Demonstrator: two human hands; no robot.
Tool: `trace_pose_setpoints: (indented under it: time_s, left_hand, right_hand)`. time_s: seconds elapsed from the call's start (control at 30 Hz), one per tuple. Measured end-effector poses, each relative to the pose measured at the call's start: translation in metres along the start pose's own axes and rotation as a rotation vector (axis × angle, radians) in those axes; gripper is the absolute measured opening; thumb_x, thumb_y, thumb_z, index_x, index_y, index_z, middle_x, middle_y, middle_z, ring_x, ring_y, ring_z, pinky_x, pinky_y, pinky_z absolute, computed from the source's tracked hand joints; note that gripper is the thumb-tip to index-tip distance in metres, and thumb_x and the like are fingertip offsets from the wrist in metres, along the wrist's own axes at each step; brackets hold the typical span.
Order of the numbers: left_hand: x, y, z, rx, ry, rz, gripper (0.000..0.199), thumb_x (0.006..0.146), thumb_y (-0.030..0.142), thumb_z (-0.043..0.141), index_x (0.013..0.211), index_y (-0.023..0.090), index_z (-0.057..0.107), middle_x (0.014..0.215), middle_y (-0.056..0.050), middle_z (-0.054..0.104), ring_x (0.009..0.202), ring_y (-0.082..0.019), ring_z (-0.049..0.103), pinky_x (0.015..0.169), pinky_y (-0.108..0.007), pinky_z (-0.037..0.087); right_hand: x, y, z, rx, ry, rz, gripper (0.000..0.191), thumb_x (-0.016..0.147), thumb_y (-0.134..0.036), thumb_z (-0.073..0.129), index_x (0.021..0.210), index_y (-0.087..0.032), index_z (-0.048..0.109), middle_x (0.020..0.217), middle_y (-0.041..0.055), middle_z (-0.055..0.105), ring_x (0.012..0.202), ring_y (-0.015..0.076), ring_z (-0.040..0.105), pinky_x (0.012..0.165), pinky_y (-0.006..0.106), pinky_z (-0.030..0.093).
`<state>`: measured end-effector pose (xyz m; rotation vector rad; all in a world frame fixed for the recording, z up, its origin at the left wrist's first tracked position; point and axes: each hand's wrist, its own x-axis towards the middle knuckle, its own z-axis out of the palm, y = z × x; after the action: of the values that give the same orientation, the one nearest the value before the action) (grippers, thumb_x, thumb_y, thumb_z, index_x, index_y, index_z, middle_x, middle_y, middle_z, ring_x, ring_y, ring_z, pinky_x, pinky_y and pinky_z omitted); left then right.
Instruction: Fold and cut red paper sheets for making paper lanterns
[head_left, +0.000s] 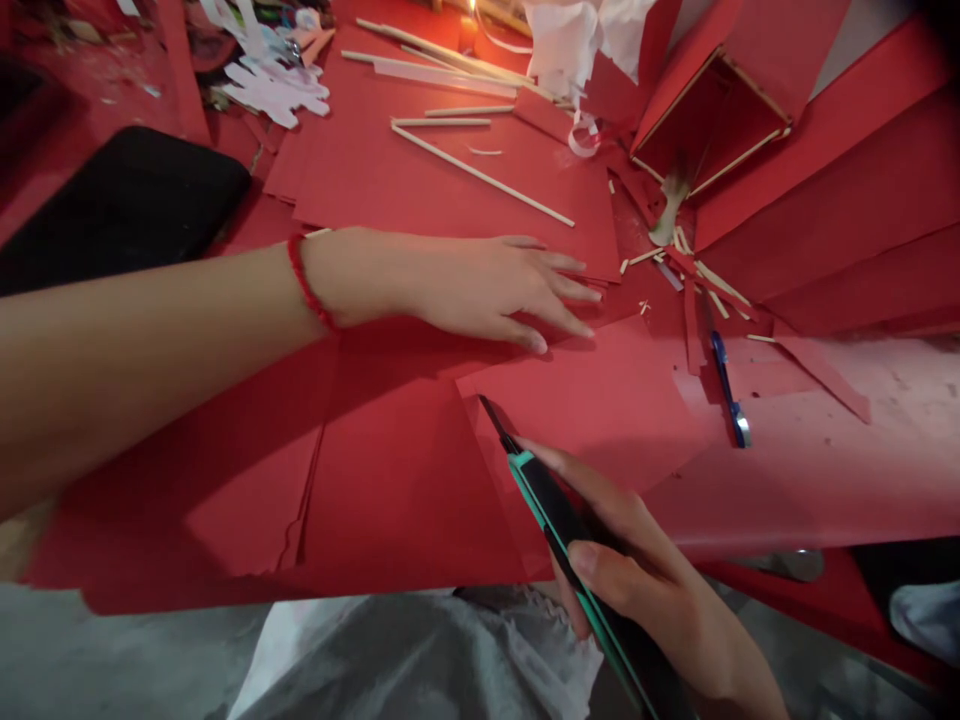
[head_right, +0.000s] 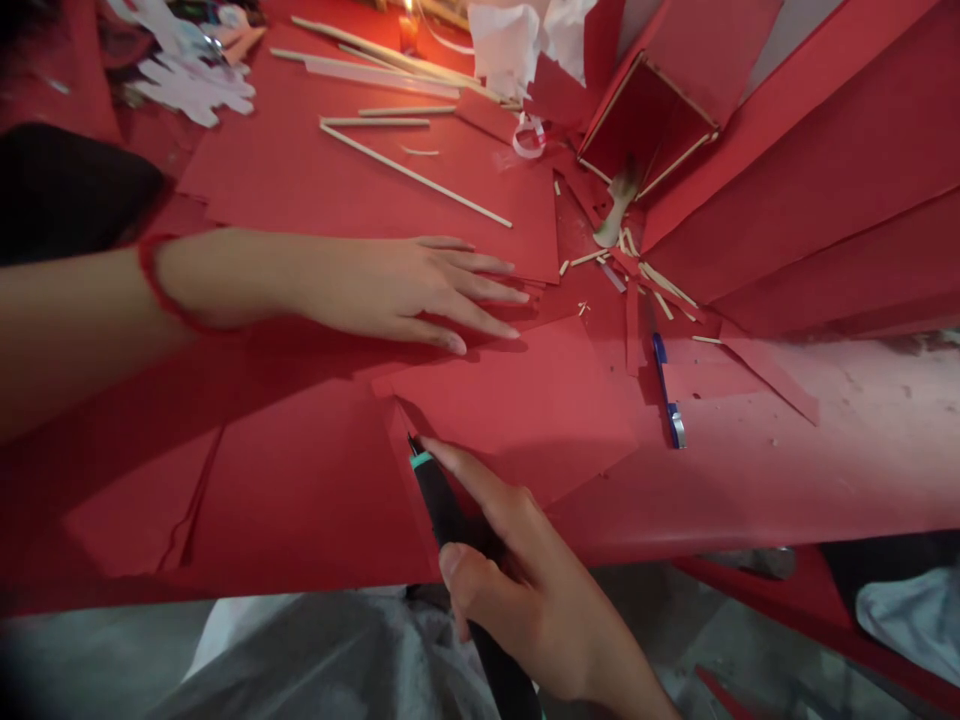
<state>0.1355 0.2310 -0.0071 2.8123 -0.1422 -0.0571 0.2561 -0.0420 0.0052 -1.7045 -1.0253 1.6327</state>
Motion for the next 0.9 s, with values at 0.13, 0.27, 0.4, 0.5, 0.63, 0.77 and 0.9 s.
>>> trace_pose_setpoints:
  time_s: [0.13,0.27,0.4,0.5,0.63,0.77,0.9]
  left_hand:
    - [-0.031,0.007,-0.002,0.039,0.021,-0.051,0.049,0.104,0.032,0.042,0.153,0.030,0.045,0.165,0.004,0.036,0.158,-0.021,0.021,0.128,-0.039,0.013]
    - [-0.072,0.032,0.005,0.109,0.071,-0.125,0.047,0.103,0.028,0.035,0.142,0.024,0.060,0.159,0.001,0.046,0.154,-0.020,0.031,0.128,-0.032,0.010]
    - [-0.102,0.058,0.021,0.052,0.151,-0.162,0.056,0.097,0.015,0.033,0.144,0.033,0.058,0.161,0.005,0.043,0.149,-0.018,0.041,0.129,-0.036,0.016]
    - [-0.110,0.066,0.036,0.048,0.191,-0.164,0.057,0.097,0.016,0.036,0.146,0.039,0.053,0.161,0.008,0.041,0.150,-0.017,0.039,0.131,-0.040,0.017]
    - [-0.107,0.067,0.048,0.125,0.217,-0.132,0.050,0.102,0.020,0.037,0.147,0.034,0.053,0.161,0.003,0.041,0.151,-0.016,0.036,0.132,-0.040,0.014]
    - [-0.104,0.068,0.051,0.190,0.243,-0.122,0.044,0.105,0.029,0.039,0.147,0.026,0.053,0.159,-0.002,0.043,0.149,-0.016,0.040,0.132,-0.035,0.009]
    - [-0.104,0.071,0.052,0.160,0.237,-0.147,0.045,0.105,0.034,0.038,0.148,0.029,0.052,0.160,0.000,0.043,0.147,-0.017,0.043,0.132,-0.037,0.007]
  right_hand:
    - [0.000,0.000,0.001,0.068,-0.001,0.054,0.058,0.095,-0.044,0.058,0.151,-0.039,0.048,0.114,0.0048,0.068,0.059,0.0102,0.060,0.063,0.030,0.058]
    - [0.000,0.000,0.001,0.059,-0.016,0.049,0.058,0.095,-0.043,0.056,0.152,-0.037,0.046,0.110,0.0044,0.068,0.058,0.0091,0.057,0.061,0.027,0.056]
    - [0.000,-0.003,0.001,0.050,-0.014,0.048,0.057,0.095,-0.042,0.056,0.151,-0.038,0.047,0.122,0.0061,0.066,0.064,0.0109,0.061,0.063,0.028,0.058]
    - [0.001,-0.004,0.001,0.012,0.007,0.012,0.056,0.094,-0.043,0.057,0.150,-0.037,0.049,0.129,0.0077,0.065,0.076,0.0159,0.066,0.070,0.032,0.059]
    - [0.000,0.000,0.003,0.083,-0.025,0.006,0.058,0.096,-0.043,0.055,0.153,-0.035,0.045,0.111,0.0058,0.069,0.065,0.0130,0.063,0.067,0.031,0.058]
    - [-0.002,0.005,0.004,0.154,-0.044,-0.005,0.059,0.099,-0.042,0.053,0.156,-0.031,0.041,0.079,-0.0022,0.064,0.061,0.0121,0.060,0.070,0.031,0.055]
    - [-0.001,0.008,0.003,0.132,-0.080,-0.035,0.061,0.102,-0.042,0.049,0.160,-0.030,0.033,0.079,-0.0011,0.066,0.073,0.0151,0.062,0.080,0.034,0.053]
